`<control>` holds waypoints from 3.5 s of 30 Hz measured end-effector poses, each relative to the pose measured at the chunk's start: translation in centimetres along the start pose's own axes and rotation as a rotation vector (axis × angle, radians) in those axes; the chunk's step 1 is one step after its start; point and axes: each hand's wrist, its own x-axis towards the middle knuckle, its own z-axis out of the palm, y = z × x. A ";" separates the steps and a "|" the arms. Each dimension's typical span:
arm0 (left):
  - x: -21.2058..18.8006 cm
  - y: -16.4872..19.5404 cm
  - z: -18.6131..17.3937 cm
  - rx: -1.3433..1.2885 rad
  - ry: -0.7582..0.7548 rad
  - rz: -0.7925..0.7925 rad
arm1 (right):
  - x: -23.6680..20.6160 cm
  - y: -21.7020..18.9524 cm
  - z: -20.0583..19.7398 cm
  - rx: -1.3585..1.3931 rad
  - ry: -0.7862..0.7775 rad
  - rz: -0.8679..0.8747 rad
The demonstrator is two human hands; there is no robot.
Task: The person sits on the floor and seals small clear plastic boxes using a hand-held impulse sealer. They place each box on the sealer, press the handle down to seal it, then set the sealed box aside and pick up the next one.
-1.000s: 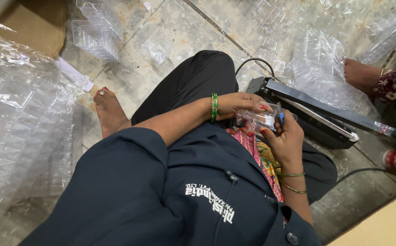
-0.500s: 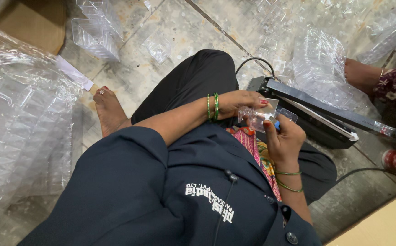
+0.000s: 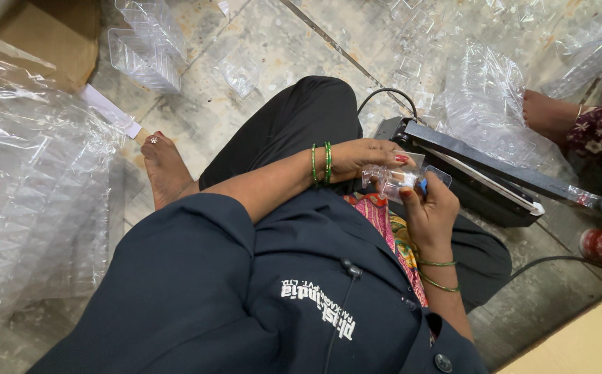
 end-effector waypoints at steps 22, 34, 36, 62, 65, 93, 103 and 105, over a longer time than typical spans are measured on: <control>0.1 0.2 0.5 -0.008 0.015 -0.004 | 0.2 0.0 0.1 -0.117 0.048 -0.031; 0.0 0.3 0.4 0.061 0.035 -0.021 | 0.0 -0.5 0.0 -0.044 0.038 -0.004; -0.1 0.5 0.5 0.096 0.049 -0.020 | 0.0 -0.3 0.1 -0.058 0.048 0.015; 0.6 -0.3 -0.2 -0.035 0.004 0.009 | 0.2 -0.1 0.0 -0.125 0.041 -0.026; 0.6 -0.4 -0.2 -0.031 -0.002 -0.002 | 0.1 -0.1 0.0 -0.102 0.061 -0.058; -1.3 0.5 0.6 0.478 0.001 0.349 | 0.0 0.4 -0.9 -0.064 -0.041 0.208; -1.8 1.1 1.2 0.522 0.039 0.315 | 0.1 -0.4 -1.1 -0.160 -0.044 0.090; -1.7 0.9 1.0 0.508 0.036 0.323 | 0.1 -0.8 -1.1 -0.153 -0.056 0.090</control>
